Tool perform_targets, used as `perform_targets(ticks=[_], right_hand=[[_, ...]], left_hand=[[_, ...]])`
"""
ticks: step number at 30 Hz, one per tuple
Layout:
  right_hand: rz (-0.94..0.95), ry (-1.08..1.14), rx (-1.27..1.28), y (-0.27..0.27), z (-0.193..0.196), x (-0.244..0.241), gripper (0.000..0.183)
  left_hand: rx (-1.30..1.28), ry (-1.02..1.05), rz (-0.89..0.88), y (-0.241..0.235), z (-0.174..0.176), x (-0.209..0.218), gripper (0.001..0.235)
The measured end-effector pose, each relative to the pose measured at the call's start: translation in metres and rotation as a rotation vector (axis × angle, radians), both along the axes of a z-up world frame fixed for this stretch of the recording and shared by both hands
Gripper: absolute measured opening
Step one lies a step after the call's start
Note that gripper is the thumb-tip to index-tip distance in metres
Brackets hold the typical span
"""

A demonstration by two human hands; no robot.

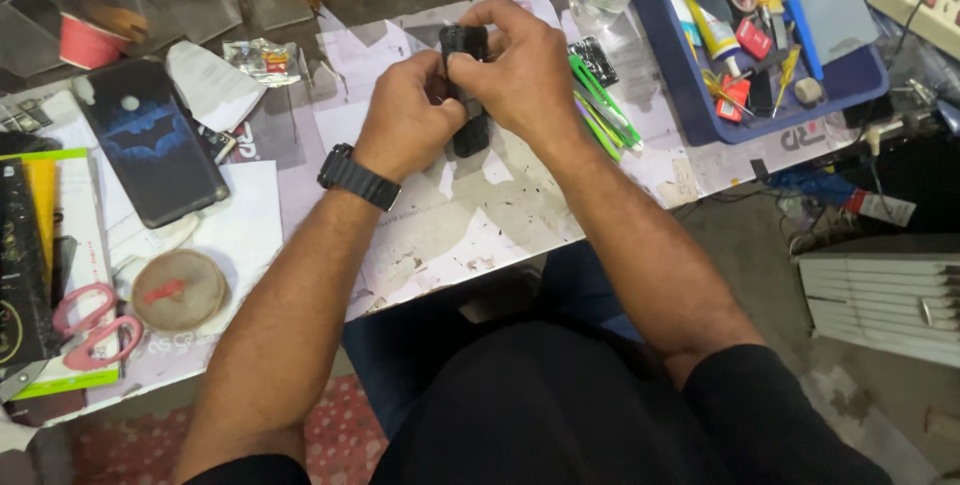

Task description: The person disassembles a small electronic device, removes the battery and circuit board, and uses a green toothbrush to clean the internal components. The person then places the cleaned parts on the workbench.

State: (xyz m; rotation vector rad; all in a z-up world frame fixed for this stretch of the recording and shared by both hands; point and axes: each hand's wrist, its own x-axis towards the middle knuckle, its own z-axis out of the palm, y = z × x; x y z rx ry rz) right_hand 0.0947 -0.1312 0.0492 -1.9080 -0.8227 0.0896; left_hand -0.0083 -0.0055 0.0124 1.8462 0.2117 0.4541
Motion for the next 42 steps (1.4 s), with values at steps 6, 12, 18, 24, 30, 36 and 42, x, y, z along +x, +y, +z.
perform_targets(ticks=[6,12,18,24,30,36,42], right_hand=[[-0.075,-0.101,-0.062,0.005,0.002,-0.005,0.028],[-0.070,-0.100,-0.026,0.004,-0.001,-0.002,0.030],[-0.088,-0.124,0.001,0.000,-0.004,0.005,0.030],[-0.117,-0.118,-0.049,0.001,0.000,0.001,0.030],[-0.109,-0.213,-0.014,0.004,-0.002,-0.005,0.031],[-0.120,-0.187,-0.045,0.002,0.001,-0.004,0.033],[-0.098,-0.240,-0.028,0.003,-0.002,-0.002,0.036]], left_hand=[[-0.036,0.014,0.044,-0.002,-0.002,0.001,0.017],[0.038,0.062,0.049,-0.003,0.000,0.002,0.016],[0.042,0.126,0.005,-0.007,-0.004,0.001,0.022],[0.073,0.049,0.024,-0.012,-0.002,0.000,0.024],[0.029,0.069,0.039,-0.014,0.002,0.000,0.021],[0.074,0.071,0.051,-0.015,0.007,-0.001,0.017],[0.030,0.067,0.084,-0.019,0.005,0.001,0.017]])
